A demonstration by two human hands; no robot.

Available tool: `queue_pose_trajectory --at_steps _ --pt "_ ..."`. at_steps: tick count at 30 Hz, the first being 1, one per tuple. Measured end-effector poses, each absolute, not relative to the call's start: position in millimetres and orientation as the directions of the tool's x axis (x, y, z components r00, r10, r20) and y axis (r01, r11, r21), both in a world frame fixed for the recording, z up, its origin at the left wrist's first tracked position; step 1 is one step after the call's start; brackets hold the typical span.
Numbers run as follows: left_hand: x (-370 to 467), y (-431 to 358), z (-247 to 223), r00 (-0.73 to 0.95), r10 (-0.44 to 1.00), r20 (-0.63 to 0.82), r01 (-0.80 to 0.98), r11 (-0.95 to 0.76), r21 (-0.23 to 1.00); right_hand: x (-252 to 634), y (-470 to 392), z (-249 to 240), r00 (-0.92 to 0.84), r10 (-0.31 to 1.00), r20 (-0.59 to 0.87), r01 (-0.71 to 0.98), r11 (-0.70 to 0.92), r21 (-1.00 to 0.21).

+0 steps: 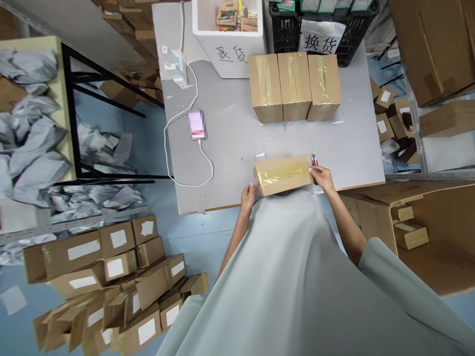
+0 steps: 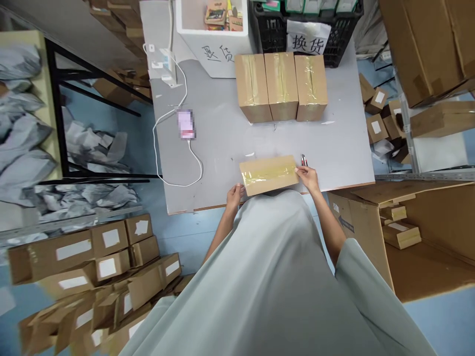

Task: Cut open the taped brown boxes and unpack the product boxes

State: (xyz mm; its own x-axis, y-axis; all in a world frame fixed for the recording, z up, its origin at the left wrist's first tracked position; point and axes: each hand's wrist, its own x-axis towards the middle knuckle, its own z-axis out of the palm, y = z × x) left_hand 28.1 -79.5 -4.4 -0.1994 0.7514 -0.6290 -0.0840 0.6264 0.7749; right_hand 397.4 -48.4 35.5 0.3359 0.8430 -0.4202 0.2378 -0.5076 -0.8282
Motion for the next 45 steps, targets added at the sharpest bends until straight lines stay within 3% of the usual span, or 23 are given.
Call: queue_pose_trajectory --at_steps 5,11,17,21,27,31,36,41,45 --pt "56 -70 8 -0.121 0.780 -0.614 -0.110 0.604 0.789 412 -54 61 0.459 0.846 -0.272 0.413 -0.474 -0.778" --pt "73 -63 36 -0.101 0.823 -0.560 -0.125 0.548 0.827 352 -70 99 0.222 0.961 -0.167 0.420 -0.249 -0.873" --pt "32 -52 63 -0.322 0.861 -0.393 0.032 0.425 0.905 316 -72 100 0.075 0.950 -0.302 0.242 -0.311 -0.919" --pt "11 -49 70 -0.326 0.873 -0.362 0.142 0.424 0.895 308 -64 95 -0.072 0.946 -0.315 0.325 -0.276 -0.905" --pt "28 -59 65 -0.316 0.880 -0.355 0.112 0.406 0.907 323 -54 95 -0.101 0.951 -0.293 0.415 -0.227 -0.881" --pt "37 -61 52 -0.288 0.849 -0.444 -0.035 0.454 0.890 337 -54 88 -0.070 0.948 -0.310 0.304 -0.276 -0.912" --pt "50 -50 16 -0.263 0.695 -0.669 -0.152 0.655 0.741 366 -56 75 -0.008 0.926 -0.378 0.119 -0.375 -0.919" --pt "82 -44 -4 -0.105 0.670 -0.735 -0.218 0.705 0.674 398 -61 71 0.233 0.922 -0.309 0.244 -0.363 -0.899" --pt "86 -40 6 -0.141 0.704 -0.696 -0.254 0.654 0.713 402 -61 71 0.258 0.920 -0.294 0.327 -0.370 -0.870"
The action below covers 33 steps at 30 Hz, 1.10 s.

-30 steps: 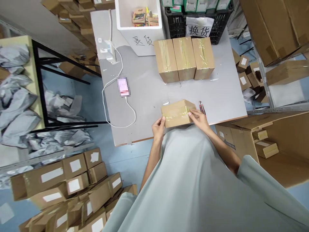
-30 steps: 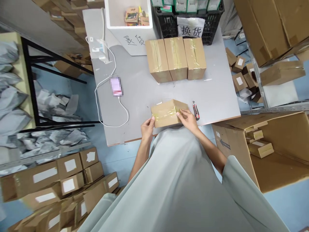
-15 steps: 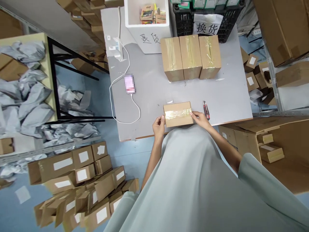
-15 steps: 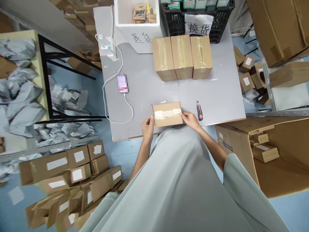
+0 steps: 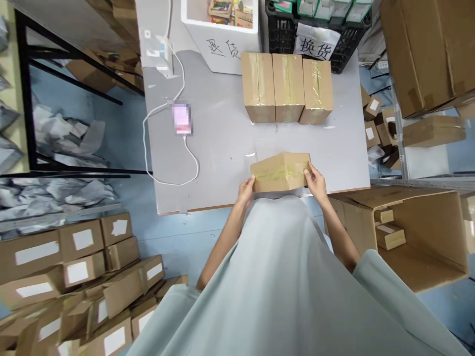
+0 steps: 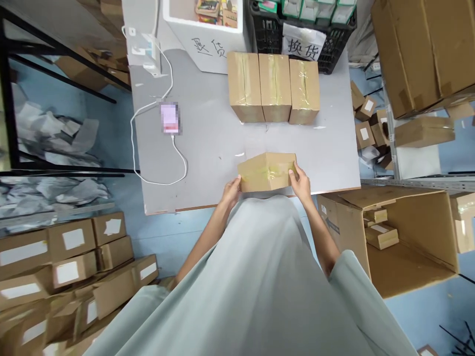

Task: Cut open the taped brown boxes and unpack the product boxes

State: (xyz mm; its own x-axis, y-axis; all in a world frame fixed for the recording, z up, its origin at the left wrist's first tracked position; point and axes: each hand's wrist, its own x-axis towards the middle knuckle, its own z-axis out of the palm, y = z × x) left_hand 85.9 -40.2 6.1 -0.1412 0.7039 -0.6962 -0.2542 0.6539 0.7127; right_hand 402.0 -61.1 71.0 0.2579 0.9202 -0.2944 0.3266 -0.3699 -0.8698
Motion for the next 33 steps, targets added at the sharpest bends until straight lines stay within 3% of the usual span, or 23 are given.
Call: queue_pose_trajectory --at_steps 4,9,12,21,26,33 --pt "58 -34 23 -0.297 0.729 -0.616 -0.223 0.575 0.787 384 -48 58 0.181 0.879 -0.440 0.221 -0.473 -0.853" --pt "21 -32 33 -0.416 0.799 -0.434 0.010 0.481 0.876 347 -25 32 0.007 0.841 -0.541 0.220 -0.529 -0.820" --pt "11 -32 32 -0.422 0.800 -0.426 0.029 0.482 0.876 332 -21 26 -0.030 0.849 -0.527 0.236 -0.506 -0.830" --pt "12 -29 30 -0.418 0.815 -0.401 0.046 0.460 0.887 321 -25 32 0.106 0.916 -0.386 0.344 -0.398 -0.850" --pt "13 -33 29 -0.435 0.792 -0.428 -0.064 0.447 0.892 335 -27 31 0.073 0.918 -0.390 0.198 -0.397 -0.896" --pt "21 -24 5 -0.336 0.679 -0.653 -0.212 0.621 0.755 358 -25 32 0.145 0.889 -0.435 0.248 -0.458 -0.854"
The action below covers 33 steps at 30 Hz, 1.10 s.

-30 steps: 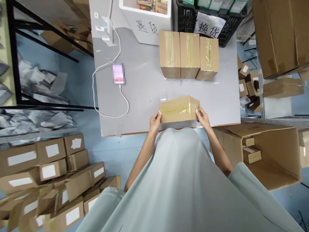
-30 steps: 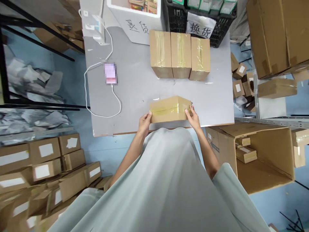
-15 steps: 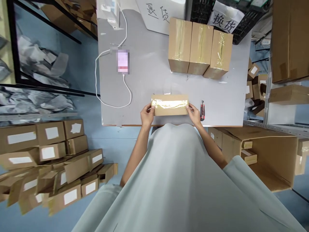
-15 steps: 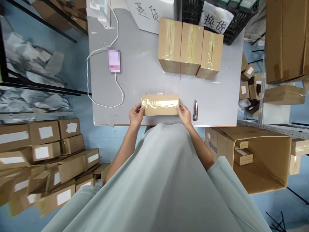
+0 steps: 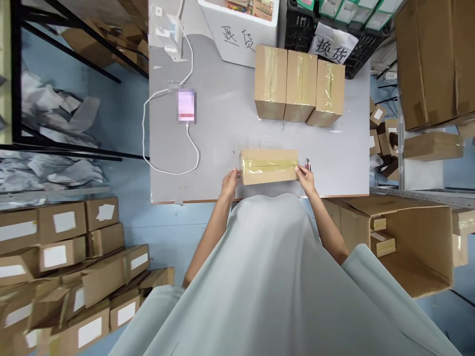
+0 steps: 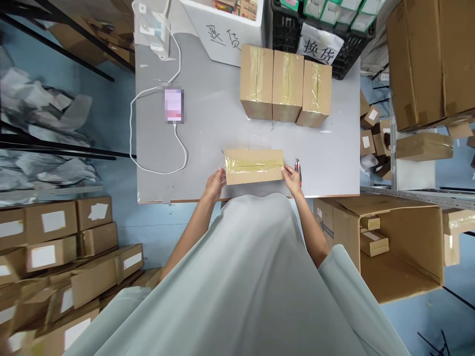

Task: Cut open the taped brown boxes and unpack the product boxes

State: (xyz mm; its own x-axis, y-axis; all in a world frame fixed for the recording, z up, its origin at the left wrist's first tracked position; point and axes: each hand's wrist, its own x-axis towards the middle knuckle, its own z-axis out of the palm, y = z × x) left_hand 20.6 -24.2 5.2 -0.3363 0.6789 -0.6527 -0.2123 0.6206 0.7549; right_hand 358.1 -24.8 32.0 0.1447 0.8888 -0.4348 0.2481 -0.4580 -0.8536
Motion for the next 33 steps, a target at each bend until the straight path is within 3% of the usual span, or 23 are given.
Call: queue_pose_trajectory --at_steps 2,5,8,12,16,20,25,30,33 --pt "27 -22 2 -0.309 0.692 -0.652 -0.232 0.610 0.758 363 -23 39 0.189 0.889 -0.416 0.283 -0.455 -0.844" --pt "35 -20 5 -0.284 0.710 -0.644 -0.265 0.588 0.765 364 -25 60 0.281 0.921 -0.269 0.421 -0.370 -0.828" --pt "45 -19 12 -0.229 0.733 -0.641 -0.291 0.577 0.763 349 -32 87 0.208 0.964 -0.164 0.484 -0.247 -0.840" --pt "65 -19 34 -0.169 0.781 -0.601 -0.297 0.541 0.787 326 -39 114 0.123 0.972 -0.198 0.443 -0.233 -0.866" --pt "72 -26 67 -0.207 0.865 -0.456 -0.221 0.413 0.883 323 -41 121 0.170 0.964 -0.205 0.387 -0.257 -0.886" --pt "59 -31 91 -0.247 0.897 -0.367 -0.114 0.349 0.930 320 -42 117 0.098 0.966 -0.240 0.255 -0.257 -0.932" --pt "49 -32 92 -0.261 0.883 -0.389 -0.009 0.401 0.916 313 -43 104 0.047 0.944 -0.327 0.234 -0.329 -0.915" --pt "51 -36 77 -0.242 0.891 -0.384 -0.065 0.379 0.923 323 -41 93 0.031 0.930 -0.367 0.145 -0.368 -0.919" --pt "46 -36 57 -0.232 0.855 -0.464 -0.177 0.432 0.884 329 -44 88 0.032 0.928 -0.372 0.086 -0.374 -0.924"
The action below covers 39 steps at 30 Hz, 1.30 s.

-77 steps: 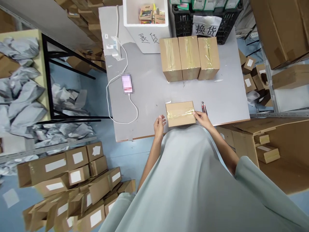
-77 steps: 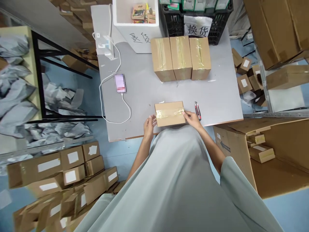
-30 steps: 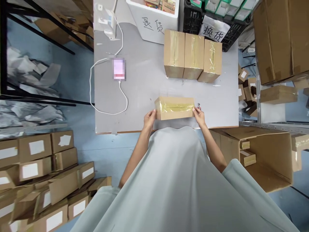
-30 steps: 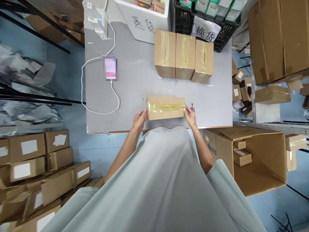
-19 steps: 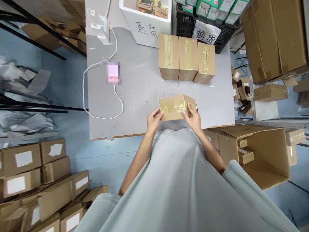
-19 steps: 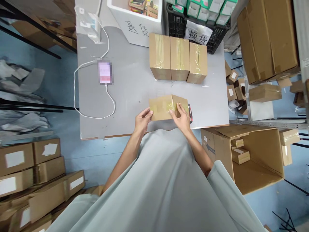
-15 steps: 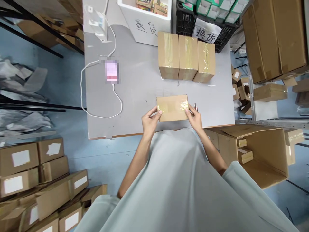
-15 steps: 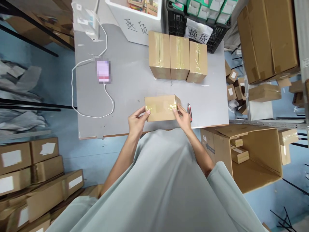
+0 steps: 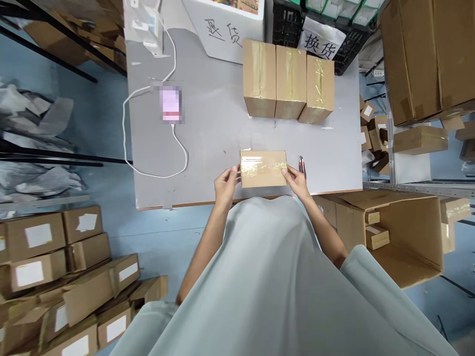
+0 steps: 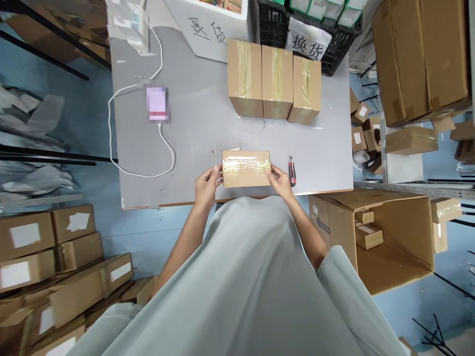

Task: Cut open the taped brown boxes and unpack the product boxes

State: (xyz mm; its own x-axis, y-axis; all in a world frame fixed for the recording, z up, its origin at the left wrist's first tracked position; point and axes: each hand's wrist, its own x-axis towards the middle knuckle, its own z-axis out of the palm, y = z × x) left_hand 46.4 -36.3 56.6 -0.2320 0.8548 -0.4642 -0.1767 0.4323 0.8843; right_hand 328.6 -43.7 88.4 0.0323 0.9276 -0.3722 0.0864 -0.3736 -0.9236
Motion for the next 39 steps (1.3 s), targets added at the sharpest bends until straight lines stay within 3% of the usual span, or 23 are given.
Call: queue_pose_trajectory --at_steps 5,9,12,16,20,23,28,33,39 --pt "49 -27 12 -0.179 0.664 -0.726 -0.182 0.703 0.687 346 -53 78 0.127 0.907 -0.402 0.003 -0.406 -0.914" --pt "71 -20 -7 -0.116 0.619 -0.777 -0.172 0.758 0.629 376 -55 73 0.254 0.900 -0.355 0.019 -0.371 -0.928" --pt "87 -19 -8 -0.041 0.624 -0.780 -0.196 0.761 0.619 396 -57 81 0.334 0.908 -0.251 0.161 -0.318 -0.934" --pt "98 -20 -1 -0.015 0.641 -0.767 -0.216 0.747 0.629 396 -67 102 0.320 0.942 -0.103 0.372 -0.225 -0.900" --pt "98 -23 12 -0.071 0.681 -0.729 -0.218 0.702 0.678 379 -75 112 0.253 0.960 -0.122 0.431 -0.225 -0.874" --pt "84 -29 25 -0.151 0.750 -0.644 -0.180 0.619 0.764 373 -74 103 0.273 0.947 -0.171 0.356 -0.265 -0.896" --pt "46 -40 38 -0.241 0.862 -0.445 0.050 0.469 0.882 369 -66 70 0.177 0.942 -0.284 0.212 -0.319 -0.924" --pt "31 -43 30 -0.271 0.858 -0.437 0.128 0.482 0.867 360 -62 40 0.071 0.931 -0.357 0.138 -0.364 -0.921" --pt "28 -35 17 -0.249 0.863 -0.440 0.085 0.472 0.878 372 -54 23 0.105 0.912 -0.396 0.111 -0.406 -0.907"
